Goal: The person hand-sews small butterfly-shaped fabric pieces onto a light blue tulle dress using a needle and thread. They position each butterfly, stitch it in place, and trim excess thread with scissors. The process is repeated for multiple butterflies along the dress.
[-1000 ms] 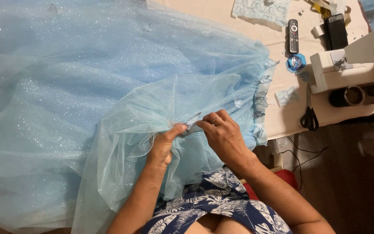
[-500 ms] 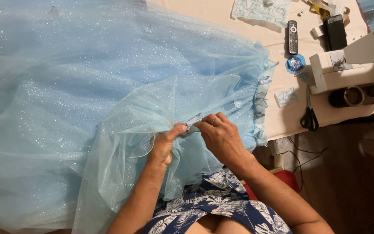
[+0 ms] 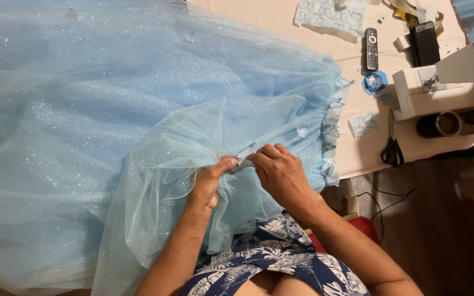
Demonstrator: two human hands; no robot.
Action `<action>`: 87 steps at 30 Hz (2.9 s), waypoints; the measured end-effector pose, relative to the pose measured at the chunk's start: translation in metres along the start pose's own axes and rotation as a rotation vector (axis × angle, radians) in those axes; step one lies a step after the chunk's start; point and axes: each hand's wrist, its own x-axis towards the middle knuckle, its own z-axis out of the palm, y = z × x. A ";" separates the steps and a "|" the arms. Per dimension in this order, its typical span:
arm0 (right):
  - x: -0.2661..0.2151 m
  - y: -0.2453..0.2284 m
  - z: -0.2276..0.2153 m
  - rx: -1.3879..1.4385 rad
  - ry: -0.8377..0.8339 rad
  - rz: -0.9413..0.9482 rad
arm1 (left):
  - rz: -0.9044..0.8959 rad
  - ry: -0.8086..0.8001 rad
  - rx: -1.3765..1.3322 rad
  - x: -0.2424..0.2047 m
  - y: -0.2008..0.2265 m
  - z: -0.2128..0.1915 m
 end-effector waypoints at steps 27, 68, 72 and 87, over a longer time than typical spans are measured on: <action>0.013 -0.020 -0.002 0.138 -0.274 0.248 | -0.070 -0.059 -0.035 0.000 0.006 0.001; 0.000 -0.093 -0.022 0.412 0.025 -0.527 | -0.241 0.096 0.180 -0.050 0.080 0.029; 0.003 -0.096 -0.025 0.415 0.046 -0.550 | -0.182 0.048 0.037 -0.047 0.071 0.028; 0.004 -0.097 -0.017 0.376 -0.034 -0.623 | -0.216 0.012 0.355 -0.026 0.054 0.020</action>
